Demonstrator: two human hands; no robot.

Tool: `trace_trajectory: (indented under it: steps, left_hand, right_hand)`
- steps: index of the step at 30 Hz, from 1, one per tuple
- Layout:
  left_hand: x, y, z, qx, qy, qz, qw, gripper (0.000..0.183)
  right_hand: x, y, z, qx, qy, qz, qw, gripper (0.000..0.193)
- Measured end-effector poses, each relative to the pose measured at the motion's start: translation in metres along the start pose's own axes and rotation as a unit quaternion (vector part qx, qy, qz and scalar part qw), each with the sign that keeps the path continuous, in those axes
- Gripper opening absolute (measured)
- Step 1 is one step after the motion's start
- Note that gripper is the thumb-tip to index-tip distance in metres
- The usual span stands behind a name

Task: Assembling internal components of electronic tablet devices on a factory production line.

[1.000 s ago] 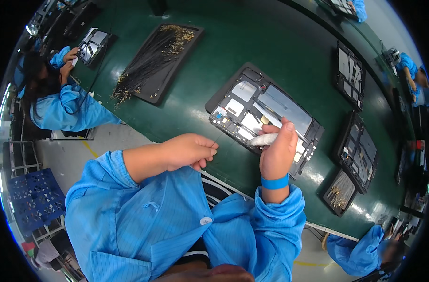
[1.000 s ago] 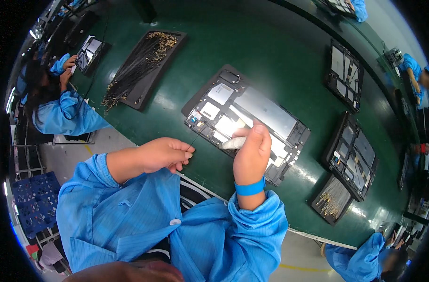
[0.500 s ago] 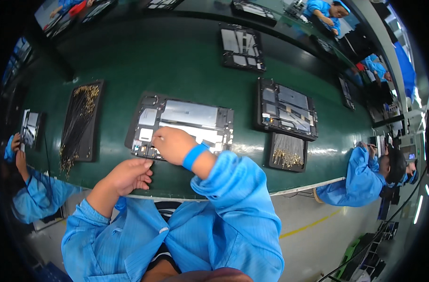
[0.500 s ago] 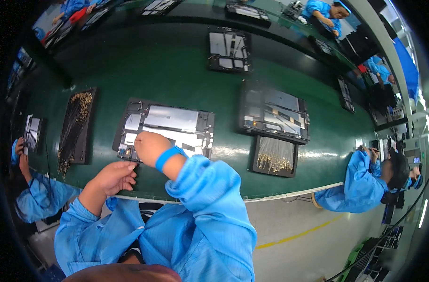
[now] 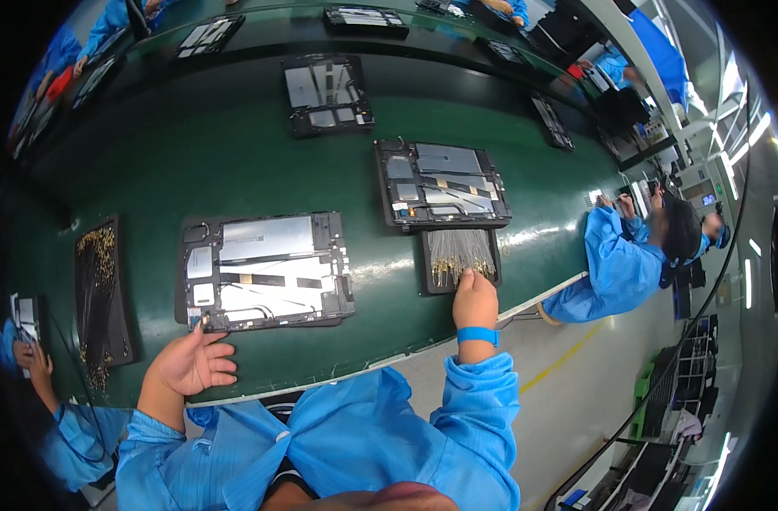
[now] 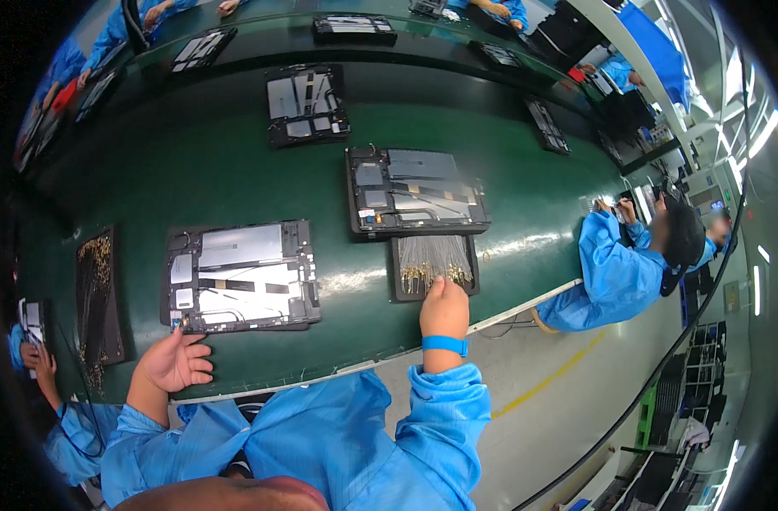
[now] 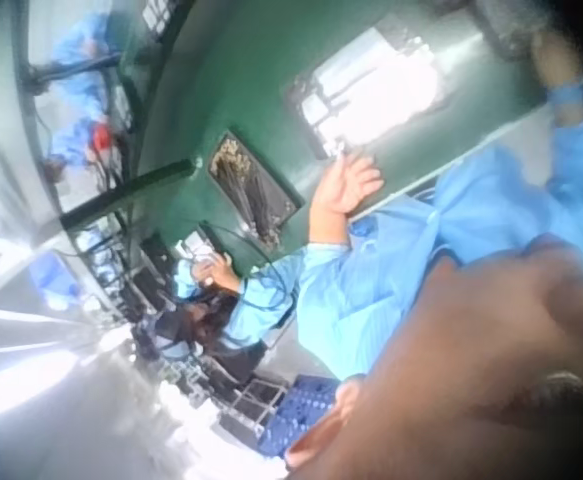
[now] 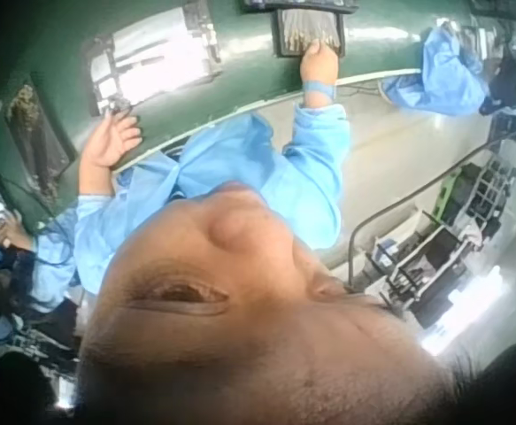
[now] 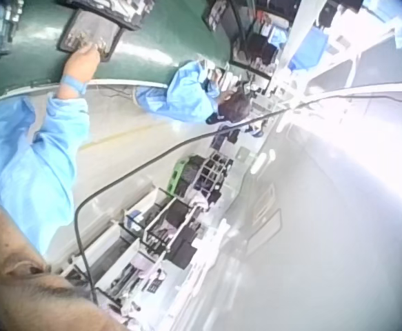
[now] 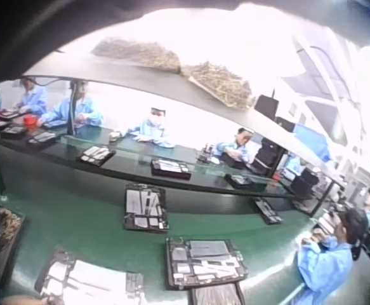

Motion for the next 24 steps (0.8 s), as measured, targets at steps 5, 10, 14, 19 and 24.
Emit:
trace_trajectory:
  steps: [5,10,14,19,24]
  left_hand:
    - [-0.001,0.0,0.001,-0.009,-0.002,-0.003,1.0,0.048]
    - [0.001,0.01,0.0,0.0,-0.002,0.005,1.0,0.046]
    - [-0.001,-0.002,-0.002,0.001,-0.012,0.088,0.996,0.041]
    - [-0.005,0.019,-0.001,0.111,-0.065,0.395,0.91,0.035]
    - [-0.002,0.1,0.009,0.021,0.064,0.599,0.798,0.043]
  right_hand:
    - [0.008,-0.016,-0.011,0.04,0.016,0.051,0.998,0.029]
    - [0.025,-0.025,-0.019,0.044,0.075,0.032,0.996,0.029]
    - [0.02,-0.043,-0.026,0.062,0.083,0.049,0.993,0.03]
    - [0.003,-0.041,-0.026,0.015,0.084,0.106,0.991,0.031]
    - [-0.041,-0.07,-0.05,0.025,0.023,0.279,0.96,0.022]
Point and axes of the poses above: each hand's wrist, its own z-axis towards the middle knuckle, its own y-axis out of the palm, x = y × z, the point moved 9 cm from there along z, towards the middle knuckle, and after that the axes turned 4 degrees about y, right-handed, at the moved point
